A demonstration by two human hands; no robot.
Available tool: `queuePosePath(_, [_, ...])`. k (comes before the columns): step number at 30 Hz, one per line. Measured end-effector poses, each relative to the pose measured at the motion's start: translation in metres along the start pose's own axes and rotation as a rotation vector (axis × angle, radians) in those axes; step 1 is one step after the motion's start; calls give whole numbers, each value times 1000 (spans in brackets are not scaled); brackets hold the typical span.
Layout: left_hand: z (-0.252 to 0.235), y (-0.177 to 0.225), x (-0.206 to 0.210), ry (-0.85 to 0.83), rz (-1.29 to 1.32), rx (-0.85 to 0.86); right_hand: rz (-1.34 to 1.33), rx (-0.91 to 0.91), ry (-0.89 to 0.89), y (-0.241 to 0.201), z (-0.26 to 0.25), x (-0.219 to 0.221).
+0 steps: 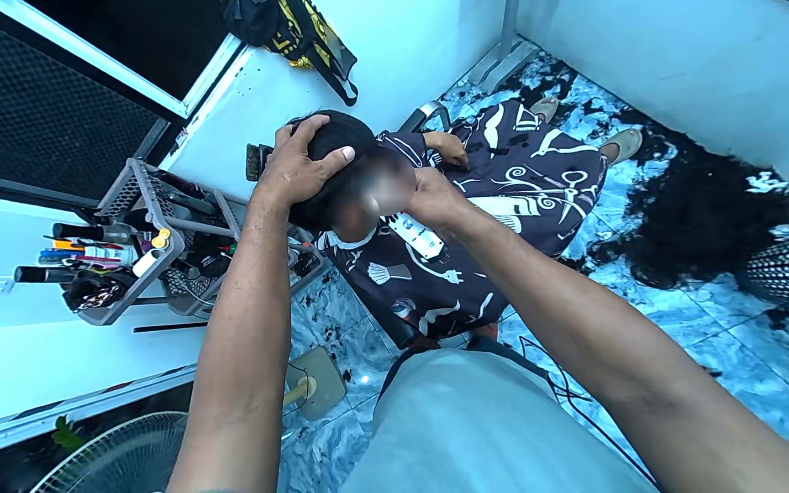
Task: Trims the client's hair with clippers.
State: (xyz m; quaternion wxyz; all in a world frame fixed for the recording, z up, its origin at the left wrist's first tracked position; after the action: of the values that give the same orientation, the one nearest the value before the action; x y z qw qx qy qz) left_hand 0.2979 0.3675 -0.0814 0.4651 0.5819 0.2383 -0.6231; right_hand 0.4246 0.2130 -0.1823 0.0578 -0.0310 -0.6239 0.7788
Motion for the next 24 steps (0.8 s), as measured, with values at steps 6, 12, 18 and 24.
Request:
queuePosePath(6, [2, -4, -1, 8, 1, -3, -5, -4, -8, -3, 0, 4])
queuePosePath(12, [5, -5, -1, 17, 20, 2, 35, -19, -21, -7, 0, 6])
queuePosePath(18, [5, -5, -1, 13, 16, -4, 125, 63, -1, 17, 6, 4])
queuePosePath(24, [5, -4, 0, 6, 5, -15, 136, 68, 34, 19, 4, 3])
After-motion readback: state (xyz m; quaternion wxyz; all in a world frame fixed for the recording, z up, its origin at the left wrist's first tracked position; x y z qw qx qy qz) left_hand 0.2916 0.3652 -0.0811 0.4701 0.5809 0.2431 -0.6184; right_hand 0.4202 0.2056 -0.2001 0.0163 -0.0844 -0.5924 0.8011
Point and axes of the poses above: each hand's wrist, its own z-axis away from the middle knuckle, its own x-axis out of the palm, y = z × x, the point moved 10 cm from there along -z, towards the middle knuckle, and after that the axes turned 1 degree about -x, right-handed, at the moved point
